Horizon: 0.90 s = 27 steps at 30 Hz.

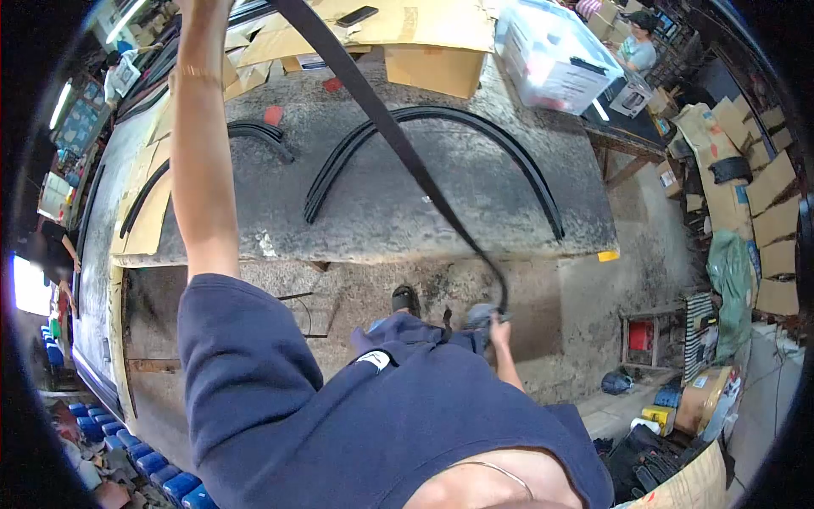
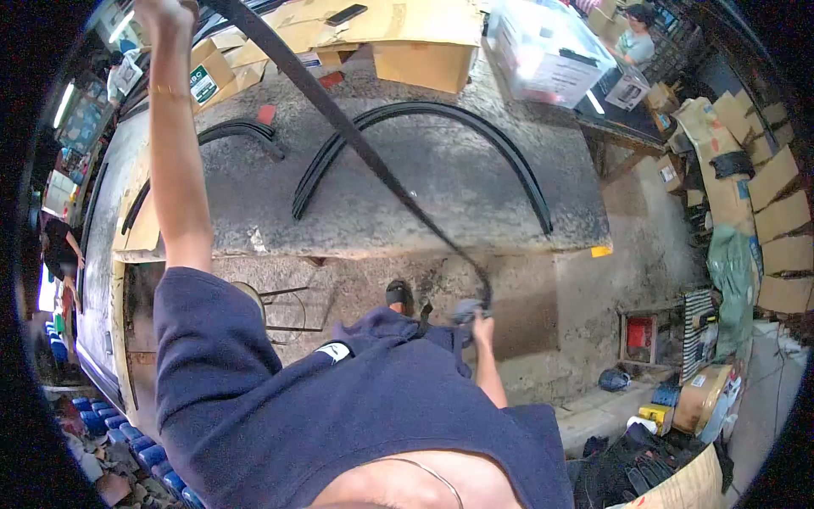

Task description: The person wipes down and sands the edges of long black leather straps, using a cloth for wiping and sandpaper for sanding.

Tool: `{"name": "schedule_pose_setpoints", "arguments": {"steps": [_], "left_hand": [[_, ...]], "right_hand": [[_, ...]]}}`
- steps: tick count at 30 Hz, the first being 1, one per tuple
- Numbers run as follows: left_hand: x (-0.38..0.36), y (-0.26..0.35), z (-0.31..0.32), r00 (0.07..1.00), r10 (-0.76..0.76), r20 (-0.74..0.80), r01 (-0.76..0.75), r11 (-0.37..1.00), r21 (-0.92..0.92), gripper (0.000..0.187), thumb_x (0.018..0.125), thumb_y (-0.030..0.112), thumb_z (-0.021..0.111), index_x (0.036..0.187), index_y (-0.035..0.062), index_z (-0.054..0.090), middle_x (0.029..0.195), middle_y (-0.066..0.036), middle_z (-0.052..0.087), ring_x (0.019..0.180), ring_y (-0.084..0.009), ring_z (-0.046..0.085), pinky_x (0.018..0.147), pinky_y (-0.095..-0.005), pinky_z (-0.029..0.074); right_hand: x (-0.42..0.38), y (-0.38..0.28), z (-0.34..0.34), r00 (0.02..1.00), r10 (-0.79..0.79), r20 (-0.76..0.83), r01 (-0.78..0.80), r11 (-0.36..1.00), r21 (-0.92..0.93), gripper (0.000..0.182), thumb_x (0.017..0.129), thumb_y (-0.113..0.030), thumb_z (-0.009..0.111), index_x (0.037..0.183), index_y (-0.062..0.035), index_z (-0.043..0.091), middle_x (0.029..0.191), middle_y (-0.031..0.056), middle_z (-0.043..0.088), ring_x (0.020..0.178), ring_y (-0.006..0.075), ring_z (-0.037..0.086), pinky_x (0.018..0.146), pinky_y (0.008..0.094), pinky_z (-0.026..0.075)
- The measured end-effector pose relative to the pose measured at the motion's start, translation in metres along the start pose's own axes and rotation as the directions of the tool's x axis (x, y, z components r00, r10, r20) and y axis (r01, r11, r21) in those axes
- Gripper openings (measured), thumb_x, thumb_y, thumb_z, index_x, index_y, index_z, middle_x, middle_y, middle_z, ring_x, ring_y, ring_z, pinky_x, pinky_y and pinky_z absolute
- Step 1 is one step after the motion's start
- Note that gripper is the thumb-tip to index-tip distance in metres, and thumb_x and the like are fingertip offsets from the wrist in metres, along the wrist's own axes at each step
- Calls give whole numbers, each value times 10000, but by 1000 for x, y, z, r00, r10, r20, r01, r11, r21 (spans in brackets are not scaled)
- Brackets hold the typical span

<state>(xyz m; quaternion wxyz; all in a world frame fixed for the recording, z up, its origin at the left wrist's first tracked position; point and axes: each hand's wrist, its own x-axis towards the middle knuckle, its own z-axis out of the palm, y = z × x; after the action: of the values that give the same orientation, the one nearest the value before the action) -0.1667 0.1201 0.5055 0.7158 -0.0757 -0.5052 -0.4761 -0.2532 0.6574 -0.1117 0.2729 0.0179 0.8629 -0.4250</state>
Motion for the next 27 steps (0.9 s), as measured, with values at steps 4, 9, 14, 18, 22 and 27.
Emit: {"name": "schedule_pose_setpoints", "arguments": {"steps": [4, 9, 14, 18, 22, 27], "left_hand": [[-61, -79, -108, 944, -215, 249, -39, 678, 734, 178, 886, 216, 616, 801, 60, 604, 632, 31, 521, 537, -64, 442, 486, -214, 338], [-211, -124, -176, 682, -731, -14, 683, 629, 372, 161, 860, 111, 633, 962, -11, 613, 846, -93, 639, 783, -197, 638, 738, -325, 529], [-408, -168, -249, 329, -849, -414, 744, 503, -439, 271, 874, 141, 589, 1105, 8, 538, 1055, -157, 591, 1024, -283, 588, 918, -384, 477], [-514, -187, -245, 10, -860, -510, 559, 427, -710, 231, 891, 166, 560, 1059, 17, 504, 1065, -135, 590, 1136, -266, 537, 976, -406, 429], [-534, -223, -238, -63, -829, -556, 491, 459, -740, 257, 904, 185, 547, 1072, 6, 471, 1139, -139, 553, 1156, -249, 526, 954, -391, 447], [-507, -301, -241, -65, -783, -618, 578, 476, -663, 481, 950, 279, 450, 1295, -35, 333, 1309, -127, 460, 1129, -254, 549, 909, -377, 484]], "right_hand": [[49, -29, -35, 963, -51, -263, 114, 966, 233, 309, 916, -290, 556, 956, 7, 481, 625, 103, 564, 397, 185, 542, 342, 335, 401], [67, -75, -76, 913, -320, -253, 234, 919, -318, 264, 918, -290, 548, 971, -32, 567, 607, 96, 572, 524, 189, 584, 476, 360, 424], [65, -167, -62, 969, -245, -28, 207, 872, -444, 289, 918, -261, 501, 1054, -15, 569, 814, 279, 603, 854, 437, 585, 666, 485, 434], [132, -144, -42, 900, -433, -59, 332, 765, -552, 286, 895, -177, 498, 1124, -16, 556, 826, 297, 588, 837, 456, 575, 668, 497, 431], [163, -190, -49, 935, -353, 28, 313, 787, -532, 338, 868, -122, 488, 1188, -25, 536, 815, 296, 595, 820, 460, 578, 691, 507, 435], [237, -202, -52, 940, -341, -1, 291, 806, -516, 341, 873, -156, 500, 1179, -8, 524, 863, 304, 609, 853, 468, 587, 713, 526, 444]]}}
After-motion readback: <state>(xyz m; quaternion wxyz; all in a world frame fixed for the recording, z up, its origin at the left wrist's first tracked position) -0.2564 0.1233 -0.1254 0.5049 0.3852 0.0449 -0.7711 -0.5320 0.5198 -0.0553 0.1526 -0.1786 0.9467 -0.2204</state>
